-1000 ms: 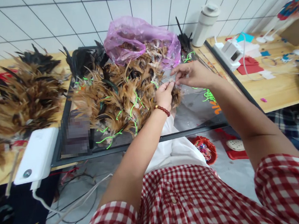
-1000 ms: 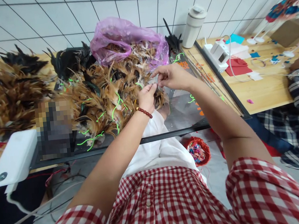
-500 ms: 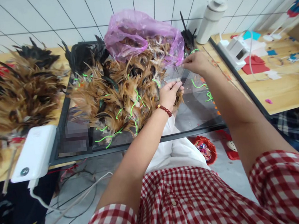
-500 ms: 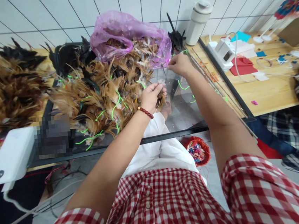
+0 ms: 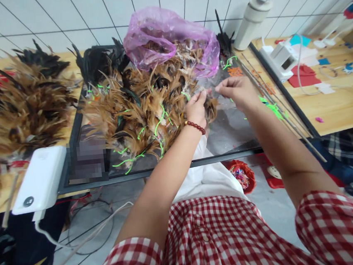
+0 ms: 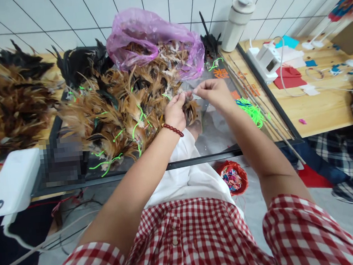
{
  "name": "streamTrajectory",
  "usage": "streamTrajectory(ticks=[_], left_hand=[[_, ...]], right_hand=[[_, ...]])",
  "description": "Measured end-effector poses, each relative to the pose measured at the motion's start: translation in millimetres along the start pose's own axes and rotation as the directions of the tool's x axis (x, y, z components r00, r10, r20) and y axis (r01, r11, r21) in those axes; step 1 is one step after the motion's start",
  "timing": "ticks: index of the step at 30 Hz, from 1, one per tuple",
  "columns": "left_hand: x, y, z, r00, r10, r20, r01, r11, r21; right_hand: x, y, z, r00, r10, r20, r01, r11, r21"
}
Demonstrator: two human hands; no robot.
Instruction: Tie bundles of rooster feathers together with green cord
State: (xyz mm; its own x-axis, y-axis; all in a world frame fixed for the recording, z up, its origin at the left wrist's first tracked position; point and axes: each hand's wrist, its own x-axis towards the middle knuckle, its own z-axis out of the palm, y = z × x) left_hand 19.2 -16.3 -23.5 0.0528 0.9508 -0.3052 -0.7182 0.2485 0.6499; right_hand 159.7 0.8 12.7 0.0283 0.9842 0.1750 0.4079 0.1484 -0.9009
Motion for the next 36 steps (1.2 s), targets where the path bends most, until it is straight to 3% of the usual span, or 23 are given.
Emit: streamTrajectory(ticks=[3,6,13,17,19,22,26,29,31,34,36], left_hand=[[-4,5,1.1,0.999,-0.031,0.008,0.031,0.999,-0.013],[-12,9,2.4,0.997,-0.061,0.055,0.061,0.998,0.008],[-14,8,2.5,0.996,-0.063,0.066,0.058,0.996,0.065],[-14,5,0.6,0.995,-0.028,0.101,0.015,0.992,0.124],[-16,4,0.2,0.984,-0.073,0.161,0.048,0.987,0.151],[-21,4,1.2,0.958,-0.154,0.240,0.118,0.980,0.158],[-25,4,4.0,0.949,-0.198,0.246,0.165,0.975,0.148],[-24,3,5.6,0.971,-0.167,0.169,0.149,0.982,0.116],[-23,2,6.4,0.983,-0.132,0.126,0.122,0.989,0.082],[-21,0,8.1,0.986,-0.128,0.108,0.122,0.991,0.056],[-20,-3,9.2,0.987,-0.126,0.097,0.122,0.991,0.048]], right_hand=[[-29,-11,6,0.998,0.029,0.062,-0.035,0.995,0.093],[-38,-12,13,0.997,0.050,0.051,-0.057,0.988,0.144],[-34,-9,6,0.987,0.059,0.150,-0.076,0.991,0.109],[-25,-12,-4,0.990,-0.030,0.135,0.013,0.991,0.130],[-19,-12,-8,0.986,-0.063,0.155,0.034,0.983,0.178],[-16,-11,-12,0.956,-0.075,0.284,0.012,0.976,0.217],[-13,-14,-15,0.942,-0.106,0.319,0.040,0.978,0.206],[7,-12,-15,0.932,-0.121,0.342,0.084,0.989,0.120],[35,-3,-11,0.948,-0.096,0.304,0.090,0.995,0.032],[88,20,1,0.993,-0.085,0.086,0.100,0.977,-0.187],[120,36,13,0.994,-0.110,-0.021,0.097,0.937,-0.335]])
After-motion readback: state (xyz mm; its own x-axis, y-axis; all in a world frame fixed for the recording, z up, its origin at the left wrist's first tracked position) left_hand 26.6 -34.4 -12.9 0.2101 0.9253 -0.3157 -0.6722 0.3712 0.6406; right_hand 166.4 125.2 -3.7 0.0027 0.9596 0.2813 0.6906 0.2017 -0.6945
